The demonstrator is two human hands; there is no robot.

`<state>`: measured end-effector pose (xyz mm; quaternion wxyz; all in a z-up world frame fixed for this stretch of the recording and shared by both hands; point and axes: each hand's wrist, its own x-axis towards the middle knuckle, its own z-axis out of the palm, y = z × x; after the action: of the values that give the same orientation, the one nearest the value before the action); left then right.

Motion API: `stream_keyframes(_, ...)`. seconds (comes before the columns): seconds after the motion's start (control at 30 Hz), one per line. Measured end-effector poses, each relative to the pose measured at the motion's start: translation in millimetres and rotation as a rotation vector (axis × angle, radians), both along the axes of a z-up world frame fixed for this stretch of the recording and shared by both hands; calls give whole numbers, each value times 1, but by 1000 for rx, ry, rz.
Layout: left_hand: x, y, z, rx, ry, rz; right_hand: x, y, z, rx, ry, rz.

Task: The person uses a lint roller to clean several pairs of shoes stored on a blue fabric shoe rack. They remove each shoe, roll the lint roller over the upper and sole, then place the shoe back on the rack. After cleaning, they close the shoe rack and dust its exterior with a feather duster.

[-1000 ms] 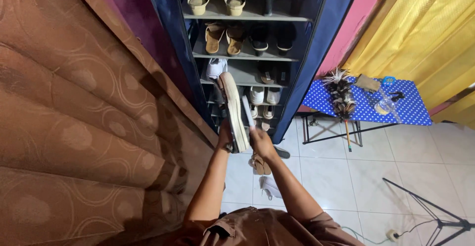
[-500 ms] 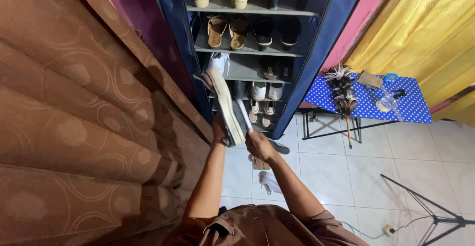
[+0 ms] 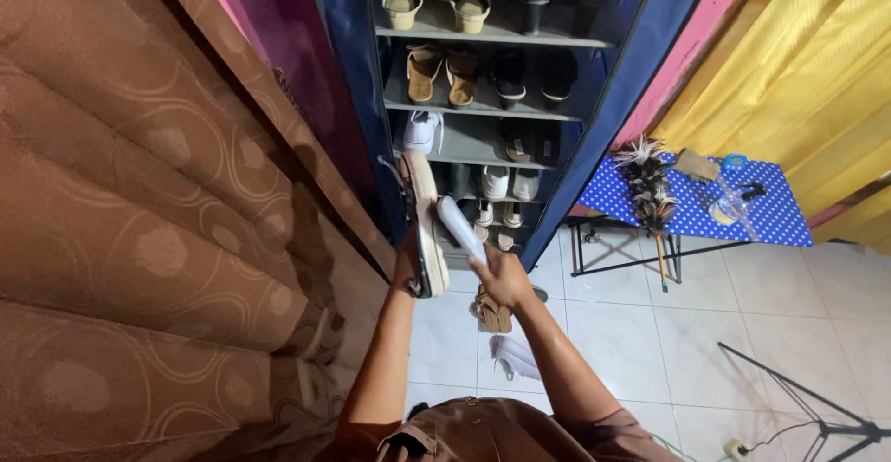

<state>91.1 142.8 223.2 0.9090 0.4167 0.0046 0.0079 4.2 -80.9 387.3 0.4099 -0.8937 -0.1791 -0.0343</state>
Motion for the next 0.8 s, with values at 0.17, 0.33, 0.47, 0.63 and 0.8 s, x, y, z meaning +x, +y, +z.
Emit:
stream_keyframes(0.17,-23,9,0,256,-46,-97,23,18,25,-130,104,-257)
stream_keyframes(0.33,-70,6,100,1064,17,184,29,18,39,-11,-8,-324)
stream_keyframes(0.47,-41,24,71,1171,56,285,9,42,-18,-83,234,-261)
stream_keyframes(0.63,-35,24,-1,1279,296,292,-14,86,-94,65,251,-355)
stream_keyframes(0.8,-47,24,-70,946,97,267,-37,102,-141,382,541,-373)
